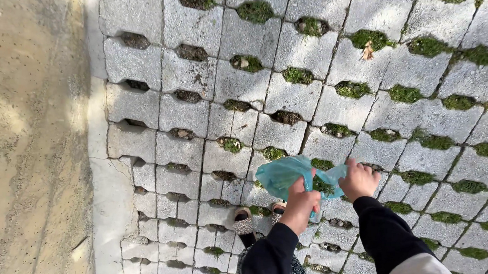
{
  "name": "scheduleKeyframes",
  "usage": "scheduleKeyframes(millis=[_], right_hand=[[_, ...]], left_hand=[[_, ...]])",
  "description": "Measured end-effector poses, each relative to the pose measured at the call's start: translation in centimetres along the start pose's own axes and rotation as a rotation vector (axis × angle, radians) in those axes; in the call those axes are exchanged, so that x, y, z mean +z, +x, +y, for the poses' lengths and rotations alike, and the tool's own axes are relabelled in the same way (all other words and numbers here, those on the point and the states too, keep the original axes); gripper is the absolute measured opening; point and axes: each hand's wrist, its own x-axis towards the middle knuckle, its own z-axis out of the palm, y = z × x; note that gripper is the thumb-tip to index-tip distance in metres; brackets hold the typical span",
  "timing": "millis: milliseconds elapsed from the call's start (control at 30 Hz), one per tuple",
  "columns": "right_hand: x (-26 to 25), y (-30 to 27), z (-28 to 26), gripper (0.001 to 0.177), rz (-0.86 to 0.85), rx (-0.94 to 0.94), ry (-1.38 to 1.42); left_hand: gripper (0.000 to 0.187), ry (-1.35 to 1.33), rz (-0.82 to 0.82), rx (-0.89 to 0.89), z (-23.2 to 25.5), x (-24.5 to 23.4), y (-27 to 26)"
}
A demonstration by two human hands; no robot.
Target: The person picks grass from between concrete paving stones by hand and places the grass into a blue plastic bag.
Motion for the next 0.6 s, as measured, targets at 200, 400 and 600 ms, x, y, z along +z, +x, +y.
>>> scheduleKeyframes(millis=[200,400,600], right_hand=[[-2.0,-0.1,0.1,0.042,-0.12,0.123,0.941],[-13.5,-7.5,-5.3,0.031,-0.095,0.407,1.832],[-21.2,-11.8,-4.9,0.02,0.027,0.15,1.789]], left_hand=[[0.074,0.019,0.045,0.022,4.5,1.0,-2.3],[0.061,0.108,0.08,0.085,-0.7,-1.7,3.6],[0.06,0.208,0.05,0.143,7.9,4.4,-3.3]])
